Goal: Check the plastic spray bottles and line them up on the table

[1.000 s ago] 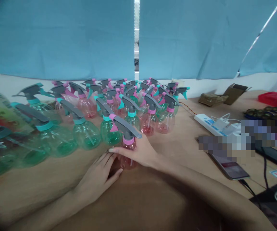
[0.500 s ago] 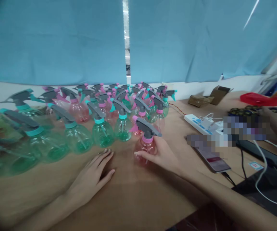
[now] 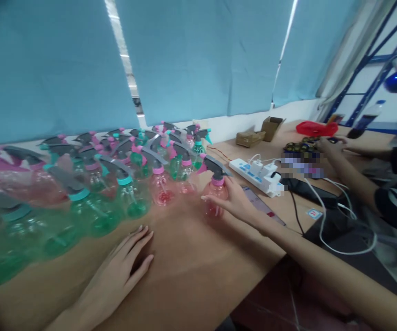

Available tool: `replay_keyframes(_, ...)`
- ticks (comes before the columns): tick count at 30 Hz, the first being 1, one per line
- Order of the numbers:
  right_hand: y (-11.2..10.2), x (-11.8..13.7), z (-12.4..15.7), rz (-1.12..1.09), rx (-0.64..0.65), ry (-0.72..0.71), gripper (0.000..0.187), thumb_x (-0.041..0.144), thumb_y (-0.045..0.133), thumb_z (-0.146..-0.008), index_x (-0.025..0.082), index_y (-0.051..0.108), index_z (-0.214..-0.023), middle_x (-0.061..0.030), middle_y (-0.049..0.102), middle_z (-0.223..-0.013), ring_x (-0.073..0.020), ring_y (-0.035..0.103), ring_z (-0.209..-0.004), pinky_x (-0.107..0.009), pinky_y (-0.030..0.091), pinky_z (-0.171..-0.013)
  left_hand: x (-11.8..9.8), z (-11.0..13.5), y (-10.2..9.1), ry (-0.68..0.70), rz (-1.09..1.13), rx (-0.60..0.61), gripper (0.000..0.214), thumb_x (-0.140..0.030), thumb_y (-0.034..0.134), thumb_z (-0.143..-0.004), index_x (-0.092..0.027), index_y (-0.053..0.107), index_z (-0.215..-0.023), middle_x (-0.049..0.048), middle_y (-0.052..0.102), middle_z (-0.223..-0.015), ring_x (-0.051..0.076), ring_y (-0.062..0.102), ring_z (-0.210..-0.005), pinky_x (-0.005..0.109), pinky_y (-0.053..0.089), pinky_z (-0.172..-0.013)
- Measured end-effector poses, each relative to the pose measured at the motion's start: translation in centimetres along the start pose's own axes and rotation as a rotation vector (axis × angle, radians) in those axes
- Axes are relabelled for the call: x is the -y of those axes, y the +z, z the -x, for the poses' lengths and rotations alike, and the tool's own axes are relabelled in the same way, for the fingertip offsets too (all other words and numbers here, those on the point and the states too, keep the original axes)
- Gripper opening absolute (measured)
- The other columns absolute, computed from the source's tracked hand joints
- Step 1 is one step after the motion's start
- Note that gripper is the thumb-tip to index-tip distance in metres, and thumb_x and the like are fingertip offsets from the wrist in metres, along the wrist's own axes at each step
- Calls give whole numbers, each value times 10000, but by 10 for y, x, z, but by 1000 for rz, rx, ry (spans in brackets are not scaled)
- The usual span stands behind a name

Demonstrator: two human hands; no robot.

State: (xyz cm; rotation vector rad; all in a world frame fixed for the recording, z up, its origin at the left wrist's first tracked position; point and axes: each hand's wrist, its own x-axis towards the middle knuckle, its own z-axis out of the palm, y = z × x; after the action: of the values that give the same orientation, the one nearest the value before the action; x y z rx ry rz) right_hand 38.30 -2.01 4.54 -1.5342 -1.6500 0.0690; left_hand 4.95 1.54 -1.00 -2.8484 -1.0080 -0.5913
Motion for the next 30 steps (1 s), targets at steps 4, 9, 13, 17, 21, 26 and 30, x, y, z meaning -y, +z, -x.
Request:
replay_keyframes(4, -2, -21, -16, -8, -39, -10, 377, 524, 630, -785, 193, 506, -914, -79, 586, -932, -241, 555, -840, -352, 437, -718, -26, -41, 17, 94, 9, 45, 418, -345, 417, -958, -97, 521, -1278, 168, 532, -1344, 298, 478, -1258, 491, 402, -1019)
replay_keyframes(9, 6, -46, -40, -14, -53, -32, 419, 533, 666, -751, 181, 501, -911, -74, 582, -906, -241, 553, -827, -355, 431, -737, -56, -85, 30, 119, 22, 118, 423, -303, 463, -940, -69, 516, -1288, 178, 513, -1362, 302, 442, -1288, 485, 369, -1049)
replay_keyframes(13, 11, -55, -59, -32, -55, -52, 438, 522, 668, -759, 170, 512, -968, -88, 610, -943, -242, 570, -850, -356, 436, -761, -69, -106, 39, 144, 78, 117, 394, -292, 469, -933, -83, 528, -1262, 178, 511, -1361, 305, 433, -1296, 493, 373, -1044)
replay_keyframes(17, 16, -63, -74, -54, -67, -64, 465, 518, 667, -762, 151, 530, -1012, -114, 630, -993, -250, 587, -893, -360, 444, -781, -76, -118, 44, 160, 125, 100, 378, -284, 473, -926, -95, 529, -1249, 177, 528, -1344, 308, 443, -1289, 508, 377, -1040)
replay_keyframes(21, 23, -69, -83, -76, -69, -87, 505, 531, 656, -766, 146, 529, -1066, -128, 631, -1073, -255, 600, -934, -368, 457, -803, -78, -124, 47, 172, 127, 100, 388, -279, 481, -920, -80, 527, -1250, 183, 530, -1340, 307, 448, -1284, 503, 368, -1050)
replay_keyframes(26, 27, -68, -88, -90, -59, -91, 535, 536, 640, -780, 142, 520, -1121, -133, 637, -1117, -265, 613, -986, -392, 464, -857, -77, -125, 49, 173, 132, 89, 378, -283, 477, -924, -96, 528, -1247, 175, 531, -1340, 301, 455, -1279, 501, 370, -1049)
replay_keyframes(30, 21, -60, -76, -82, -59, -67, 632, 551, 639, -775, 148, 464, -1230, -154, 594, -1230, -285, 575, -1127, -426, 432, -960, -76, -124, 47, 176, 129, 98, 392, -281, 496, -917, -88, 525, -1257, 173, 530, -1343, 293, 450, -1284, 485, 370, -1054)
